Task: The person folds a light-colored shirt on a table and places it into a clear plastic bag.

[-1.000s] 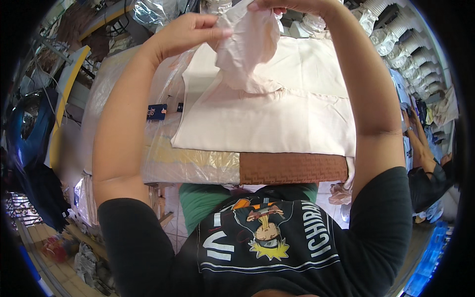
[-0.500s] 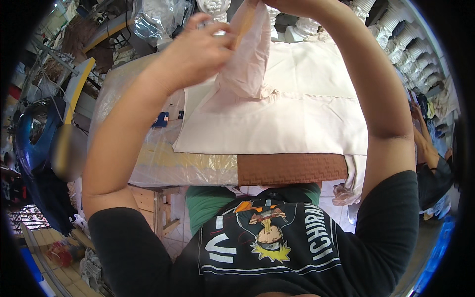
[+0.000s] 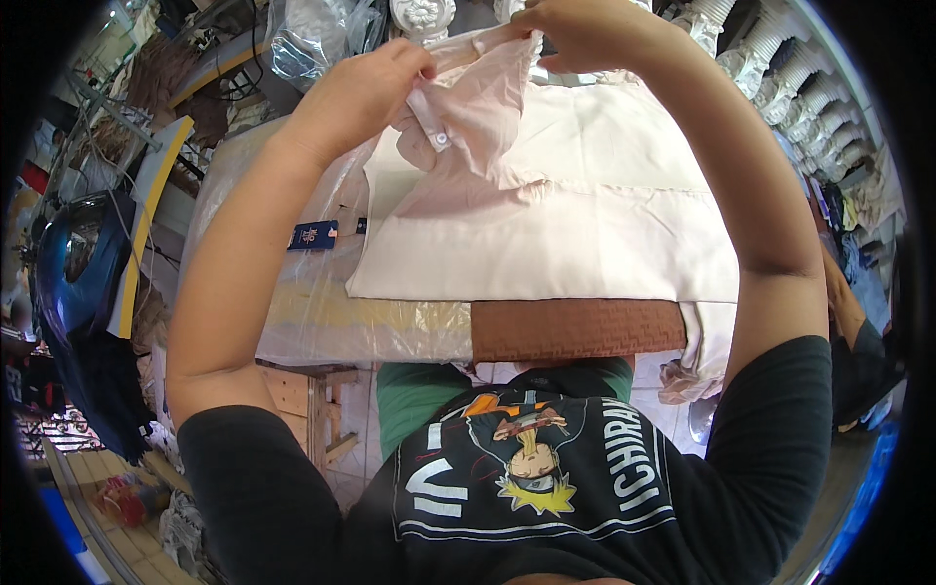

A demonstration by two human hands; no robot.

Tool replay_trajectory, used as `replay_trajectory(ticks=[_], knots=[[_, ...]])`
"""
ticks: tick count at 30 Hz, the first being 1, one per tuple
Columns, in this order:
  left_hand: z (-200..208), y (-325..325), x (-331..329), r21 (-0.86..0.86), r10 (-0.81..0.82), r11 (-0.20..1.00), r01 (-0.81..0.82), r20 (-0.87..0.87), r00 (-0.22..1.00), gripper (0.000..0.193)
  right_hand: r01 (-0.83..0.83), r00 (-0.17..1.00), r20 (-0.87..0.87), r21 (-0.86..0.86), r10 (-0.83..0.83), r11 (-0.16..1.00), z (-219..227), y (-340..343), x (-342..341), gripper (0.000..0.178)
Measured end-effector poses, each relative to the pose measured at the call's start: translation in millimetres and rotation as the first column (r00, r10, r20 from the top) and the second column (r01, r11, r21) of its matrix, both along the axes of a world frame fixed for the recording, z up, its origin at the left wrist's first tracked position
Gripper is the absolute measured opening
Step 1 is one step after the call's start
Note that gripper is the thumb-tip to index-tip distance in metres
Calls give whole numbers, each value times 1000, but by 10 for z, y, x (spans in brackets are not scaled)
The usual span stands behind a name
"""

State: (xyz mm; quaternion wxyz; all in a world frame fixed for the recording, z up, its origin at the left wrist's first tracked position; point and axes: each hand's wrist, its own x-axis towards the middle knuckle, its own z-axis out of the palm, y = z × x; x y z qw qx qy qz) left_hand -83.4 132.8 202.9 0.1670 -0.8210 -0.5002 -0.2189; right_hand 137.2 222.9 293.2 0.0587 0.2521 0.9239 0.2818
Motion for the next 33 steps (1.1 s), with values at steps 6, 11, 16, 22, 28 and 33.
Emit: replay_trajectory(ticks=[6,11,16,22,28,33], knots=[[-38,124,98,-137,151,985,-107,366,918,35,52,903,-423,-71,-77,996,-21,194,-80,24],[-69,260,74,23,222,971,-236,268,938,45,-192,680,-729,-80,74,978,-149,362,-79,19],[-23,253,78,-205,434,901,-383,375,819,36,-291,516,-848,-40,122,956,-384,501,-175,17],[-140,94,501,-210,508,855,-474,524,684,36,-366,392,-815,-563,-426,741,-494,89,26,21],[-873,-321,1636,-93,224,972,-215,636,738,56,-655,64,-690,-574,-721,491,-1559,75,994,30],[-1456,-846,2368,-208,7,973,101,464,886,56,-645,-141,-335,-683,-932,343,-2435,-103,1704,30]])
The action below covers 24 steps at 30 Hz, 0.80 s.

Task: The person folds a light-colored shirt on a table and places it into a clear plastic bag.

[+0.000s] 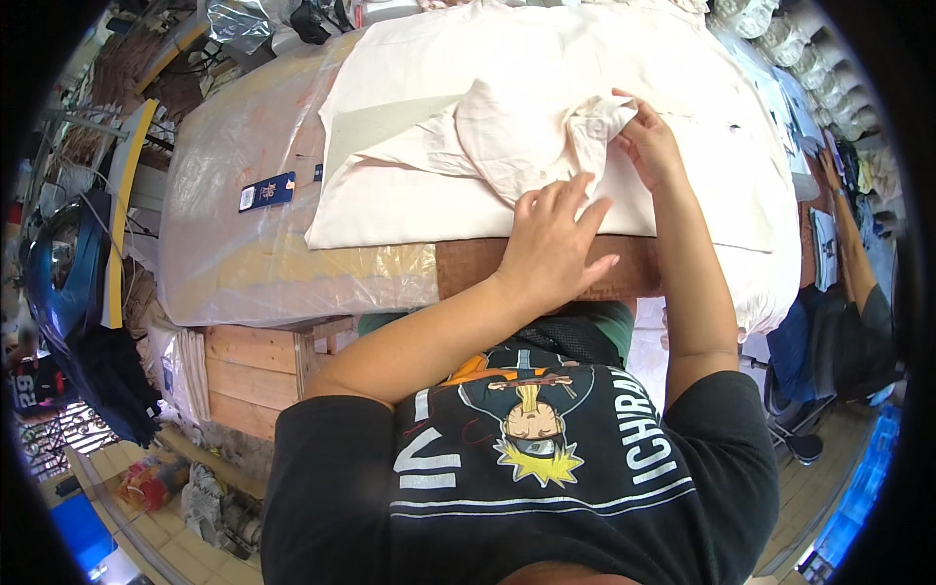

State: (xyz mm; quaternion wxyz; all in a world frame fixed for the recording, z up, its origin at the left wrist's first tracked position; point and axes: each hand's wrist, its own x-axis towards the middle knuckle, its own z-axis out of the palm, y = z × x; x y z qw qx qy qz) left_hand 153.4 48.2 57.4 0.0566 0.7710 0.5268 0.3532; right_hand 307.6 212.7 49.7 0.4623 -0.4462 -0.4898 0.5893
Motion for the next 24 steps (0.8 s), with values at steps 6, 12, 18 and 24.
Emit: replay_trajectory(ticks=[6,12,18,24], knots=[[-167,633,-1000,-138,299,953,-269,296,907,24,119,964,256,-182,-69,976,13,-139,80,40],[-420,1061,-1467,-329,534,788,-519,-54,844,30,73,834,549,-23,-49,997,-62,-258,-121,35],[-421,955,-1499,-330,624,776,-537,281,729,30,80,992,88,99,-88,992,55,-314,-110,11],[-433,882,-1562,-393,661,713,-580,100,744,26,154,944,300,-25,-139,988,-87,-237,335,22]])
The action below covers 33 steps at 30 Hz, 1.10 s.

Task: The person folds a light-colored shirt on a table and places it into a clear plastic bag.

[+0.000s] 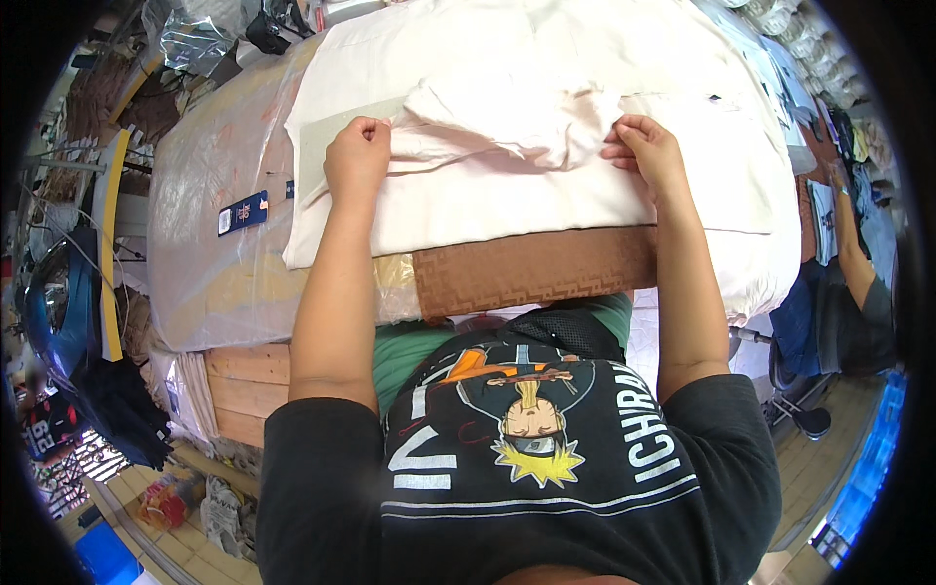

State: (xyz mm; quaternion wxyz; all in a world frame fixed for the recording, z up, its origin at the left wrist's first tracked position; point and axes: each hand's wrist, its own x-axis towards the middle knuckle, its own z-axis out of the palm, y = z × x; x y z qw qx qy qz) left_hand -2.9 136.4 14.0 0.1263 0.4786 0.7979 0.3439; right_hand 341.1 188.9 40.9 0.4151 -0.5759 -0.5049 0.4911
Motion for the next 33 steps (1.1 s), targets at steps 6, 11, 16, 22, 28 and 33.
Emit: replay_trajectory(ticks=[6,11,16,22,28,33], knots=[[93,47,-136,97,-84,991,88,-41,996,19,17,851,489,339,-191,941,240,-66,-100,22],[303,87,-34,251,-322,887,387,-262,910,20,-454,723,687,552,-73,699,337,-175,-299,31],[285,125,196,212,-423,747,630,-580,696,23,-628,498,834,537,-239,563,252,-46,-190,42],[372,253,97,51,-497,796,604,-514,699,18,-580,559,795,579,-238,573,116,285,-172,36],[535,-2,19,-212,-650,750,626,-410,640,24,-580,628,761,598,-164,553,408,201,-180,37],[638,-53,90,-207,-644,748,630,-455,615,38,-441,563,744,640,-361,630,365,239,30,38]])
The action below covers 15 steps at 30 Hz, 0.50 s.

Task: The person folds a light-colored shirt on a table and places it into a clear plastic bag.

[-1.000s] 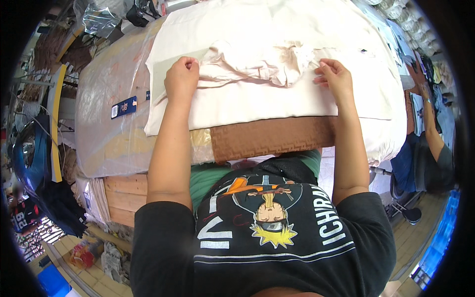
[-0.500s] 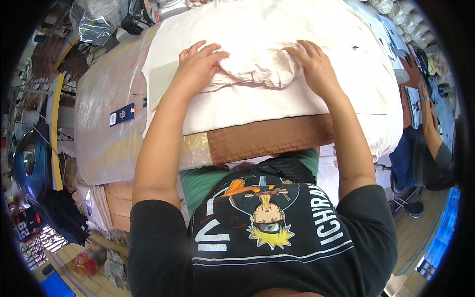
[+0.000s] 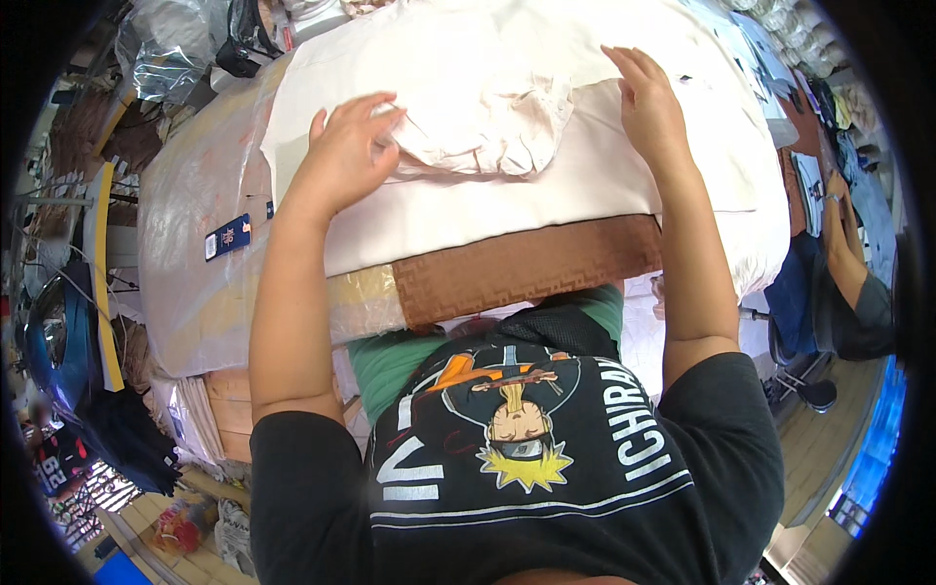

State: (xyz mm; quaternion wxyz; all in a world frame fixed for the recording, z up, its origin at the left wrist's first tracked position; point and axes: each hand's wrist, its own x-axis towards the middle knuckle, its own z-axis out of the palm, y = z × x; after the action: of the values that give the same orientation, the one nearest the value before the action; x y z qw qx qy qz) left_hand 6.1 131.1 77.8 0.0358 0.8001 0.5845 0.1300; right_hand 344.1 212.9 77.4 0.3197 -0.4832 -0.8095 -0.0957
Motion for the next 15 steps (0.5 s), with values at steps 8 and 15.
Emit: replay_trajectory(ticks=[8,15], knots=[[-593,347,651,20,230,973,-229,-61,971,62,-138,959,216,-204,182,969,-566,-207,-681,51],[-864,234,616,77,282,956,-283,31,959,61,-118,949,238,-349,209,930,-861,-58,-572,58]])
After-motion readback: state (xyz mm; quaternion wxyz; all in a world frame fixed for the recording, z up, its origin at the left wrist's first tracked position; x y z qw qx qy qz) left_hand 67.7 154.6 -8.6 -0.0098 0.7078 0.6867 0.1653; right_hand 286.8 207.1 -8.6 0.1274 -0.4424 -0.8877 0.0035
